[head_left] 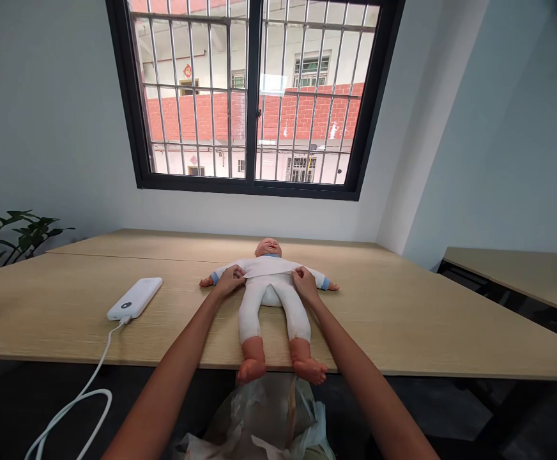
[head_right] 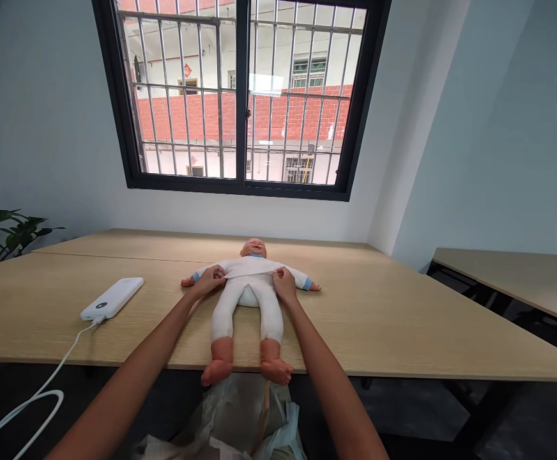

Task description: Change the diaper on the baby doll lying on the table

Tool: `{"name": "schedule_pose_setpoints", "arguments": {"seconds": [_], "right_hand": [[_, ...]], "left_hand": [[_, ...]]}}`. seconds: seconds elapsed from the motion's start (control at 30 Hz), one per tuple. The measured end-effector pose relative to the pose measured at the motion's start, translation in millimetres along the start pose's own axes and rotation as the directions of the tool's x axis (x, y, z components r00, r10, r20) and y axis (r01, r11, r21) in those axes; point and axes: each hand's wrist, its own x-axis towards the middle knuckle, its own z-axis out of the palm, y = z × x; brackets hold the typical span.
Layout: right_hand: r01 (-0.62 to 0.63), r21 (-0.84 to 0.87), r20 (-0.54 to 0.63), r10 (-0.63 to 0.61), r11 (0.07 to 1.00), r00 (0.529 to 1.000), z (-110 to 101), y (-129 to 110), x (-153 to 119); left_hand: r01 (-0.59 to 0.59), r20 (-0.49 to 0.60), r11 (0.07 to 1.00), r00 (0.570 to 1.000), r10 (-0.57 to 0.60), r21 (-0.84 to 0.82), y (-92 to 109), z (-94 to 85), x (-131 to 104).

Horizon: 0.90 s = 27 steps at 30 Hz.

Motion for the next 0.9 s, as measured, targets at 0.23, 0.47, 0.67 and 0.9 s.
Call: {"name": "schedule_pose_setpoints", "arguments": {"seconds": [0.23, 0.47, 0.67, 0.9], "right_hand": [[0.003, 0.002, -0.014, -0.003, 1.0, 1.0, -0.6, -0.4, 0.1], [0.018, 0.015, -0.023, -0.018, 1.0, 1.0, 0.1, 0.4, 1.4], [0.016, 0.005, -0.01, -0.016, 1.0, 1.0, -0.6, 1.0, 0.8], [-0.018, -0.076, 0.018, 0.02, 0.997, 1.0, -0.1, 11.9, 3.8]], "left_hand": [[-0.007, 0.055, 1.0, 0.998, 0.006, 0.007, 0.8, 0.3, 0.0], [-0.034, 0.006, 0.999, 0.999, 0.034, 0.03, 5.3, 0.6, -1.9], [-0.056, -0.039, 0.997, 0.998, 0.058, 0.044, 10.3, 1.3, -5.3], [-0.055, -0.079, 0.997, 0.995, 0.059, 0.05, 10.3, 1.3, -4.9]]}}
